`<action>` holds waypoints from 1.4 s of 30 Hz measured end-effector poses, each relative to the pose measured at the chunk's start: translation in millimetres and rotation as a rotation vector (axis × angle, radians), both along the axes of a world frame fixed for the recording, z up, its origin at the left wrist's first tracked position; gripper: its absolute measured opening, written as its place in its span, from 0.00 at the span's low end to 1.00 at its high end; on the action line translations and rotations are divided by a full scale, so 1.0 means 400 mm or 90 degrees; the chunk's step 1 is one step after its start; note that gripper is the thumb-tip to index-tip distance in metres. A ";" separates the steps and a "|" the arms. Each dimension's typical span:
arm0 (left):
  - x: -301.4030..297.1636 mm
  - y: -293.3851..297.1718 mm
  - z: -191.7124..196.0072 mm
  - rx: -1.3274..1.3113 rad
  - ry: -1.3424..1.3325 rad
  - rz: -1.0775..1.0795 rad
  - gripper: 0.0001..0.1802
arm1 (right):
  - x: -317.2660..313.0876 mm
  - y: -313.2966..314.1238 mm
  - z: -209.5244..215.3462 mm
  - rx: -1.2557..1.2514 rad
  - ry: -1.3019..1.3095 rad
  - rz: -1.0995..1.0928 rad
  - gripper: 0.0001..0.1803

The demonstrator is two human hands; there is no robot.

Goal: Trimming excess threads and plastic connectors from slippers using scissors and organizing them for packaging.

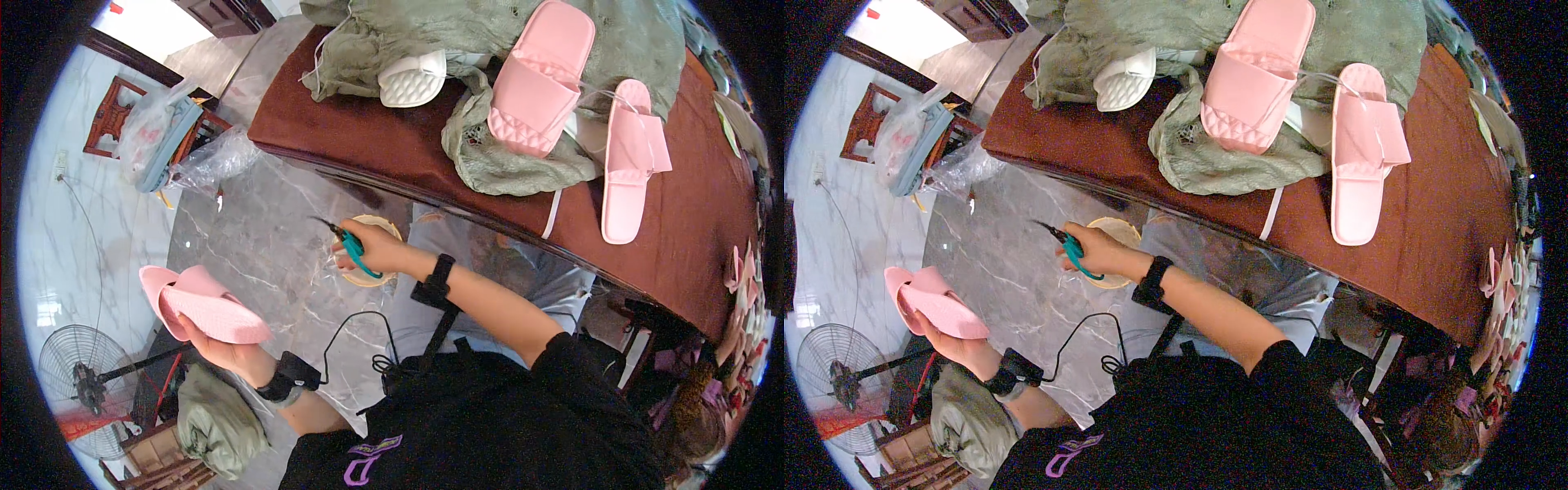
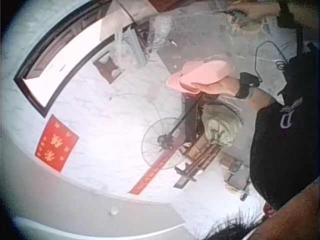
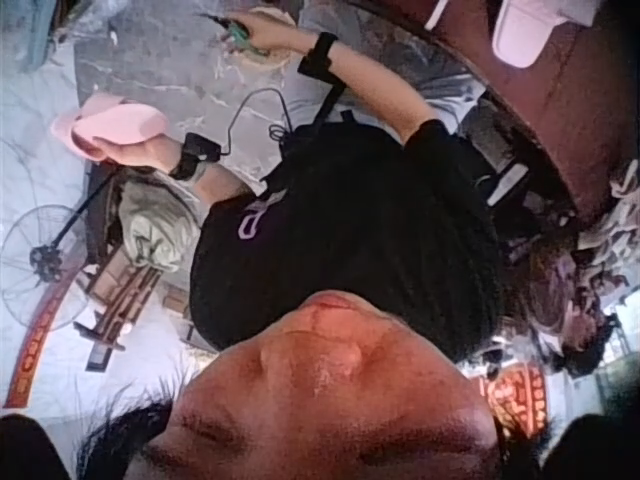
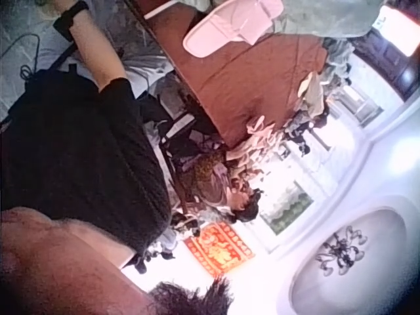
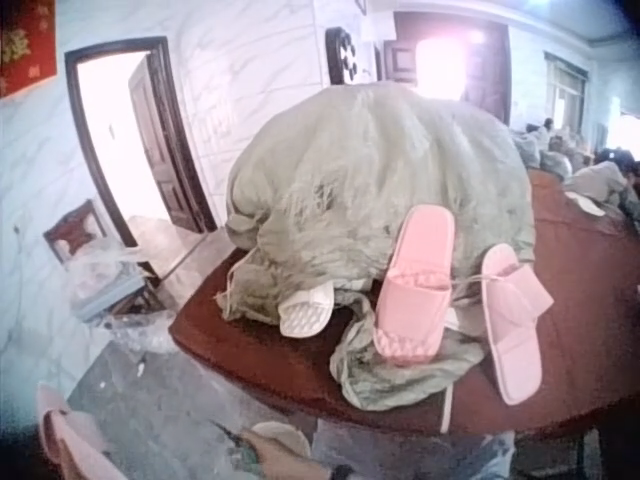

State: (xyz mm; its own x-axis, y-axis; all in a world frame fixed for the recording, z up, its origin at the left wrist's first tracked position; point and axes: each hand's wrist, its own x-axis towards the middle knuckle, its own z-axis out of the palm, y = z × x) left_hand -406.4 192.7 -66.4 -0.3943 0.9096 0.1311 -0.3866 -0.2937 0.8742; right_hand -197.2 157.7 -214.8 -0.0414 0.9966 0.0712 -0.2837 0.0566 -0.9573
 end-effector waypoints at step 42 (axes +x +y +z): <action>0.815 0.016 -0.058 0.418 0.751 -0.690 0.31 | 0.740 -0.940 0.449 -0.015 -0.123 -0.836 0.20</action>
